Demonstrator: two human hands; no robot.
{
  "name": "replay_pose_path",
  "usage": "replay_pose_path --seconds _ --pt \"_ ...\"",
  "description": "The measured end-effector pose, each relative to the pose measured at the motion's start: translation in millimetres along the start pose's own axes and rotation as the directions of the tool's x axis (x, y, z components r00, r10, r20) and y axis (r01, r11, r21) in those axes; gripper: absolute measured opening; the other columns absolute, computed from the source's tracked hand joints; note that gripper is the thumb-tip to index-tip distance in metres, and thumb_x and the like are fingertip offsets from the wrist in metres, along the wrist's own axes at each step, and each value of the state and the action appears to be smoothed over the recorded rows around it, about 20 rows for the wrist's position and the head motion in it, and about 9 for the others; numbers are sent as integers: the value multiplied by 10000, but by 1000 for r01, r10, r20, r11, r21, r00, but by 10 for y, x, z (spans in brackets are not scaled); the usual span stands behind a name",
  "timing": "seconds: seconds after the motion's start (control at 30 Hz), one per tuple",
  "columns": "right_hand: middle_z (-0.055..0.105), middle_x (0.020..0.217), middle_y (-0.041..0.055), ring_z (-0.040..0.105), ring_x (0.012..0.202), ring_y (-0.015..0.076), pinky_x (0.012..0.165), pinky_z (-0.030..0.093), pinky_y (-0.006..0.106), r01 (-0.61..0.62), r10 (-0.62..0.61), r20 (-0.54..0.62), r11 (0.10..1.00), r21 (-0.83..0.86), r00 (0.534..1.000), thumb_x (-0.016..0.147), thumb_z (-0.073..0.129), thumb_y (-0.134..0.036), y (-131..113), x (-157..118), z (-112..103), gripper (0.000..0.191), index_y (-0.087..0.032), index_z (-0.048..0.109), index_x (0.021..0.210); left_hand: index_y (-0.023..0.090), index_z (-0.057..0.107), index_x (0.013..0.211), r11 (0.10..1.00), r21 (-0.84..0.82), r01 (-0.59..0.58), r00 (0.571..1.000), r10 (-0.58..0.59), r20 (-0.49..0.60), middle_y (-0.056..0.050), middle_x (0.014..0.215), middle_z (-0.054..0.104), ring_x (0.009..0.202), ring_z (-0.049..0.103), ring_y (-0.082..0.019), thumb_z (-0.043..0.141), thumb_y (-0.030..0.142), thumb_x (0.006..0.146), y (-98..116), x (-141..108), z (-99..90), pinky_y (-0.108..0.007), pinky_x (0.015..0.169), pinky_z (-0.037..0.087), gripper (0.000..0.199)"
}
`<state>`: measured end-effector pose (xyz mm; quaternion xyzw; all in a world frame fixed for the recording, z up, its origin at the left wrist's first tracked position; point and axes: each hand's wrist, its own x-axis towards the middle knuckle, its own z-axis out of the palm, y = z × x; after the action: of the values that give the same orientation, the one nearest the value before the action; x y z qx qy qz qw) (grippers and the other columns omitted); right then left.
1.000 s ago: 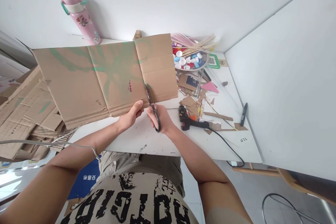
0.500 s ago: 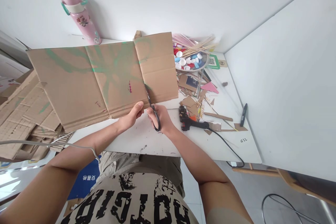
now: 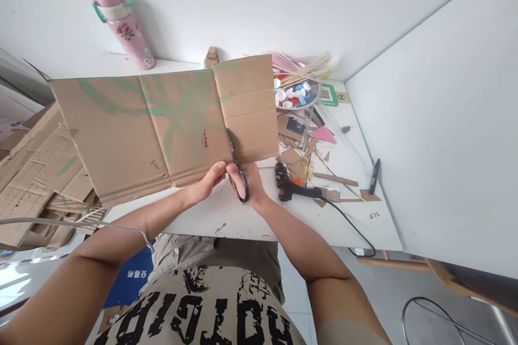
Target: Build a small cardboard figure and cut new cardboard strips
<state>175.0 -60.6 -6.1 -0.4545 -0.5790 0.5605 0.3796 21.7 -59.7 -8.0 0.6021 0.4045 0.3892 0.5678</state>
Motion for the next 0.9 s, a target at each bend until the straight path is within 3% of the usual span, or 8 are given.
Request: replay_pose_path --seconds 0.13,0.23,0.3,0.43,0.6,0.77,0.9 --pt "352 402 -27 358 345 121 366 316 324 4 -4 18 1000 12 1000 708 469 -1193 -31 16 -29 921 -307 385 476 309 424 488 996 -4 85 996 -85 14 -21 435 426 579 590 -224 408 984 896 9 45 83 -378 645 580 788" --pt "390 414 -22 365 361 115 380 308 316 -14 14 14 1000 9 1000 647 459 -1225 -83 29 -66 946 -295 409 483 331 367 468 996 -42 81 997 -81 17 -2 407 297 560 561 -242 353 1090 782 17 48 142 -397 616 573 822" --pt "401 400 -17 362 353 117 374 282 323 -33 33 -10 999 -21 999 628 469 -1229 -103 33 -90 949 -293 429 474 325 365 487 997 -14 74 997 -74 6 6 431 290 585 557 -238 408 1029 830 45 14 142 -386 634 569 784" --pt "388 392 -27 355 342 126 359 263 336 -60 59 -42 997 -39 997 658 602 -1157 -92 32 -111 882 -306 425 502 282 474 542 993 64 96 993 -91 -81 20 532 353 630 511 -190 494 723 1000 144 -97 87 -343 715 530 635" --pt "340 376 -45 348 329 124 339 280 326 -70 69 -43 997 -17 997 669 672 -1114 -88 17 -97 877 -313 355 505 250 693 618 997 68 30 1000 -30 -4 46 552 326 606 432 -160 460 564 1046 225 -137 70 -324 744 489 580" --pt "347 372 -44 346 298 125 311 275 328 -63 63 -55 998 12 996 578 586 -1205 -100 3 -71 936 -308 341 476 253 681 635 999 14 30 999 -30 -39 36 519 383 567 397 -161 495 590 1063 180 -129 61 -321 664 480 576" --pt "323 358 -48 321 279 115 289 247 307 -72 74 -30 995 74 997 542 534 -1237 -31 12 -57 953 -303 366 456 273 536 577 998 27 49 996 -47 -81 21 479 401 518 358 -163 546 815 1006 46 -94 42 -342 585 494 692"
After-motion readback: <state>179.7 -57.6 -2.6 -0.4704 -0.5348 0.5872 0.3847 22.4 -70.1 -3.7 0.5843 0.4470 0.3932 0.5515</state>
